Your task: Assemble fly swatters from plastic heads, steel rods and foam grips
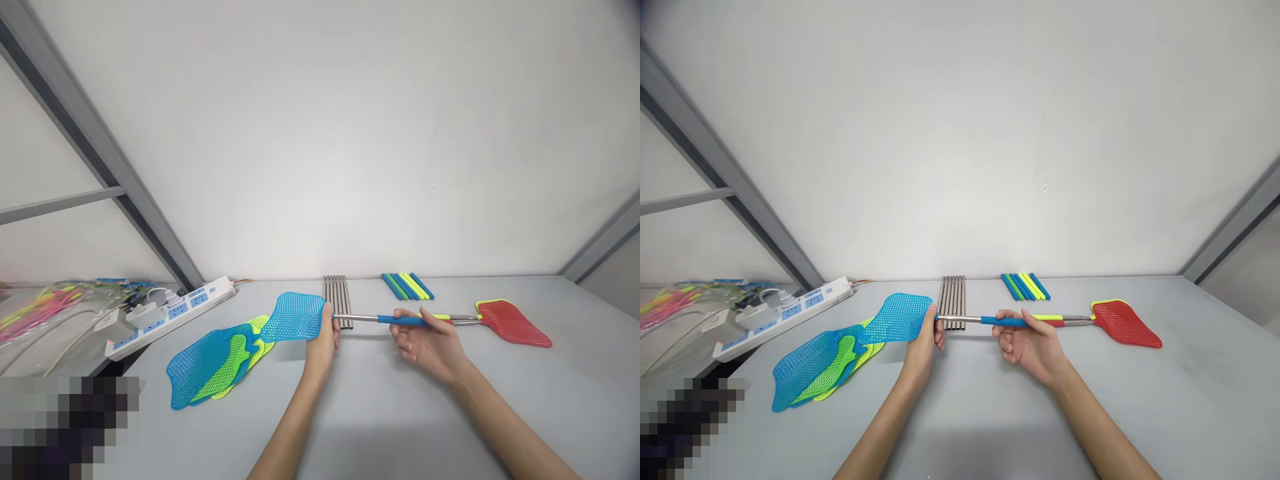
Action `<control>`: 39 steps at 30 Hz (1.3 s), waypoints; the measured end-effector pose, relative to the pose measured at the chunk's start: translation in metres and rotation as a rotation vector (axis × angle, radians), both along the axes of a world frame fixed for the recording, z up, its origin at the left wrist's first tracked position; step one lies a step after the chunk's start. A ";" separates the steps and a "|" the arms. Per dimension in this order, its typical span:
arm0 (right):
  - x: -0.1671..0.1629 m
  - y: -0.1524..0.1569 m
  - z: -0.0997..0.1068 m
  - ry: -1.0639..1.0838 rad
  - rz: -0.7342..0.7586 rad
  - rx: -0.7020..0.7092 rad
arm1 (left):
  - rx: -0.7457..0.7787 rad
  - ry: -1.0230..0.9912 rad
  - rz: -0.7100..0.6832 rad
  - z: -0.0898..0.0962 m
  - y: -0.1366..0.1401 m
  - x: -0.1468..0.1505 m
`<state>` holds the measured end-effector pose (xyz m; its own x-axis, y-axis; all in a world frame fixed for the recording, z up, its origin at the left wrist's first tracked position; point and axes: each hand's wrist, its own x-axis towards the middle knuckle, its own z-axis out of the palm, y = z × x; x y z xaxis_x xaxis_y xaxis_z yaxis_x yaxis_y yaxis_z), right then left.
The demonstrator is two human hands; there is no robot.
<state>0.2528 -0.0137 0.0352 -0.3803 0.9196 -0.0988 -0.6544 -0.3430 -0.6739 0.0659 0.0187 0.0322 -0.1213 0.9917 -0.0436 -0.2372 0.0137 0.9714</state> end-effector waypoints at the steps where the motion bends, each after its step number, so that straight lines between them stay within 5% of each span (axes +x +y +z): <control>1: -0.001 0.000 0.000 -0.037 -0.024 0.022 | -0.011 -0.011 -0.001 0.001 -0.002 0.003; 15: -0.004 0.002 -0.015 -0.180 -0.317 0.086 | -0.128 -0.243 0.036 -0.016 -0.033 0.036; 39: -0.007 0.001 -0.016 -0.113 -0.297 0.034 | -0.089 -0.205 -0.028 -0.014 -0.033 0.039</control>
<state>0.2456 -0.0124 0.0187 -0.0827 0.9923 -0.0922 -0.6427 -0.1238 -0.7561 0.1051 -0.0147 0.0184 -0.0737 0.9856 -0.1519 -0.4276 0.1063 0.8977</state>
